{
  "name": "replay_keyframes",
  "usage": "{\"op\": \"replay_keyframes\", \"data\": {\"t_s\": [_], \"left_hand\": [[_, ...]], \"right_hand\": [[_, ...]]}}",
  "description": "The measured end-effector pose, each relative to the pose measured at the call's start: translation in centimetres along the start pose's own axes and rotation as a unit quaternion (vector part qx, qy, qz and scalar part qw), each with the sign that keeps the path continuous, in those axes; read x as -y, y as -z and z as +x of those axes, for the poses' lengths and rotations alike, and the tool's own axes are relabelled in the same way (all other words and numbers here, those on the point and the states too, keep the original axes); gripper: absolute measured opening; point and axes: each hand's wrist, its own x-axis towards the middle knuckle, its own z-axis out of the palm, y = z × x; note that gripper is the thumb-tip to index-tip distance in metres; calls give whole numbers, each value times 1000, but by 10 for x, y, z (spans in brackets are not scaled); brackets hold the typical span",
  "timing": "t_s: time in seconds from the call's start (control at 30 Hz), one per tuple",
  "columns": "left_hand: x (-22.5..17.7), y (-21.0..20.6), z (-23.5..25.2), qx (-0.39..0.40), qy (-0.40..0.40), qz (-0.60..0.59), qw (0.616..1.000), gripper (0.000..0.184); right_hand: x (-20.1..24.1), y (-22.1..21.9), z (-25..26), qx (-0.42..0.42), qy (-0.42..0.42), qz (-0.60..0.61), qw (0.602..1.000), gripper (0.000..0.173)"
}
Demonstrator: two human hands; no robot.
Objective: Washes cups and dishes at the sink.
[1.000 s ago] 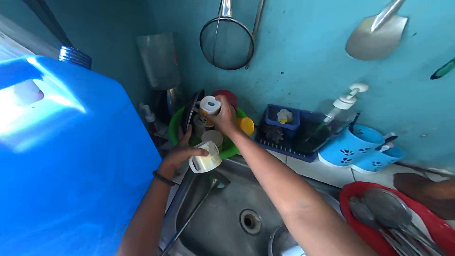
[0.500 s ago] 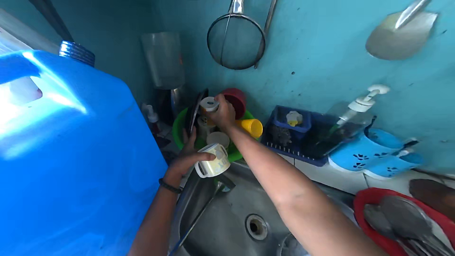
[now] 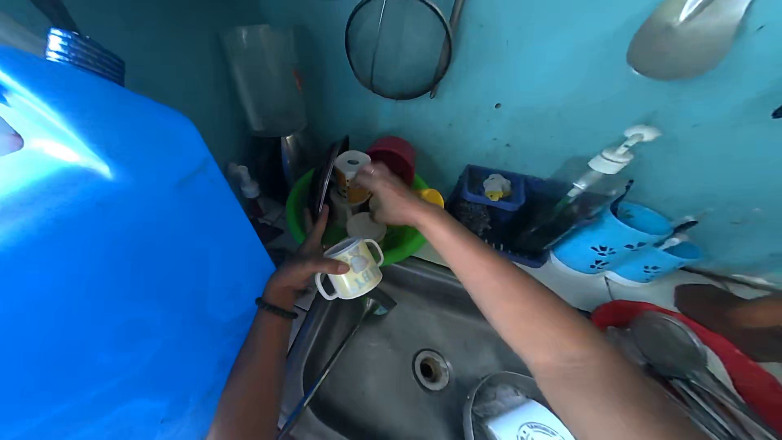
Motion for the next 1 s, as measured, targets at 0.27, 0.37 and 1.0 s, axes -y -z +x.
{"op": "replay_keyframes", "data": {"t_s": [0.27,0.37,1.0], "left_hand": [[7,6,1,16,-15,-16,1000,141],[7,6,0,20,-25,-33,999,140],[8,7,0,13,-35,-18,999,140]], "right_hand": [[-14,-33,-1,248,61,-142,956,79],[-9,-29,2,250,61,-128,958,74],[-12,24,-35,-88,-31,164,982,88]]}}
